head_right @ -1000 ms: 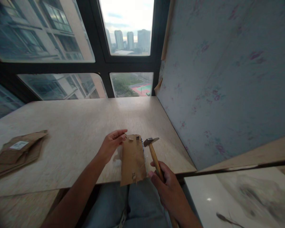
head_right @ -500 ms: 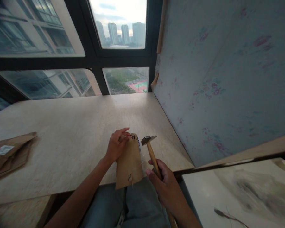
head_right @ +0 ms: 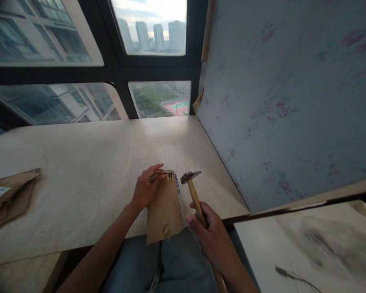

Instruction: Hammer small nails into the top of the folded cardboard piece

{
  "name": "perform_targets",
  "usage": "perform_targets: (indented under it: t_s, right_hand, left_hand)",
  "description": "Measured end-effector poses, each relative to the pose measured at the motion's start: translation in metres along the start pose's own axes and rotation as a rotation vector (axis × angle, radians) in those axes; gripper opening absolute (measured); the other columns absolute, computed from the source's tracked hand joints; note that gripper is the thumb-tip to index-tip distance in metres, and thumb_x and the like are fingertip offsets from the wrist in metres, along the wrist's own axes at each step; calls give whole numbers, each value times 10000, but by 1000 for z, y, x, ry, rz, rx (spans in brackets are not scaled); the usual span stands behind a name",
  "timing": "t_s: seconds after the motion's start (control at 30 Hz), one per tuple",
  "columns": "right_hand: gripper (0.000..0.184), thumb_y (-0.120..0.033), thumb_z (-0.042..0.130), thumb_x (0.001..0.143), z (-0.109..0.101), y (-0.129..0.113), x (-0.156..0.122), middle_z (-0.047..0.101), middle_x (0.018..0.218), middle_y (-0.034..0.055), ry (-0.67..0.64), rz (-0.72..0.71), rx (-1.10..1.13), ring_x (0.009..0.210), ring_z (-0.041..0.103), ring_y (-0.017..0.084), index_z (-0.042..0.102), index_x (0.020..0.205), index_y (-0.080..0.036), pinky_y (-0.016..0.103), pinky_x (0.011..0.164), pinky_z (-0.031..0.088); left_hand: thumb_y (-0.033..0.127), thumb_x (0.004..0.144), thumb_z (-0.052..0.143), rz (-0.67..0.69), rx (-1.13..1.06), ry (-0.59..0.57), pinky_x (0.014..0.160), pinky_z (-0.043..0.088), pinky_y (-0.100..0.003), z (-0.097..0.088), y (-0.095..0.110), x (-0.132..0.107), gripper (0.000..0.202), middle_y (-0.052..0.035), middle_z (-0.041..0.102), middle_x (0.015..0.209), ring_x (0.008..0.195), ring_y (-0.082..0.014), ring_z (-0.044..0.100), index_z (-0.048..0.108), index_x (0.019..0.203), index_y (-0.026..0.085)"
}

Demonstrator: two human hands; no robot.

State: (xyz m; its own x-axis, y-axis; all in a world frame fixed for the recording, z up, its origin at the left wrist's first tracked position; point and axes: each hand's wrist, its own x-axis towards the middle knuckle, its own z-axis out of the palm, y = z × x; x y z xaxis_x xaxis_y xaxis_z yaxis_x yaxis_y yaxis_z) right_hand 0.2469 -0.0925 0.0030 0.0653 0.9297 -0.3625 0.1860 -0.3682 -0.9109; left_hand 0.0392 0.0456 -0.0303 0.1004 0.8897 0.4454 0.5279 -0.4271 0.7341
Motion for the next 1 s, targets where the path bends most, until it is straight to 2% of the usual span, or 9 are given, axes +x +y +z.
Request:
perform_targets:
  t_s: [0.2,0.47,0.67,0.83,1.0]
  right_hand:
    - [551,-622,587,836,2,-6,-3,429,534,-118,-19,19,6,275,310,56,531,1191,-205,181,257,248]
    - [574,-642,603,819,5,-10,-4,456,540,-104,-5,27,10,282,307,50,555,1183,-201,185,263,224]
    - [622,-694,535,836,3,-23,-3,379,478,-123,-38,5,38,278,262,55,553,1192,-184,179,258,232]
    - [568,-630,488,913,-2,-48,3,417,562,-104,-103,-105,56,308,280,46,519,1252,-176,173,275,236]
    - [454,-548,476,966,-6,-67,12,416,619,-93,-181,-225,-29,345,276,40,545,1229,-185,185,320,243]
  left_hand:
    - [176,884,613,54,20,7,909,520,-374,-1,1,0,300,-25,753,922,908,-183,687,622,1179,230]
    - [186,895,609,65,5,12,920,522,-379,-1,2,-1,277,-26,758,920,902,-176,694,625,1168,228]
    - [178,893,614,73,23,-3,899,534,-375,0,1,-1,262,-32,761,928,905,-183,694,631,1150,226]
    - [187,891,617,64,7,-45,899,543,-386,0,-3,-2,283,-38,755,973,909,-190,703,612,1171,227]
    - [183,871,634,21,-47,-63,866,565,-357,1,-5,-3,319,-35,755,976,910,-190,715,609,1185,234]
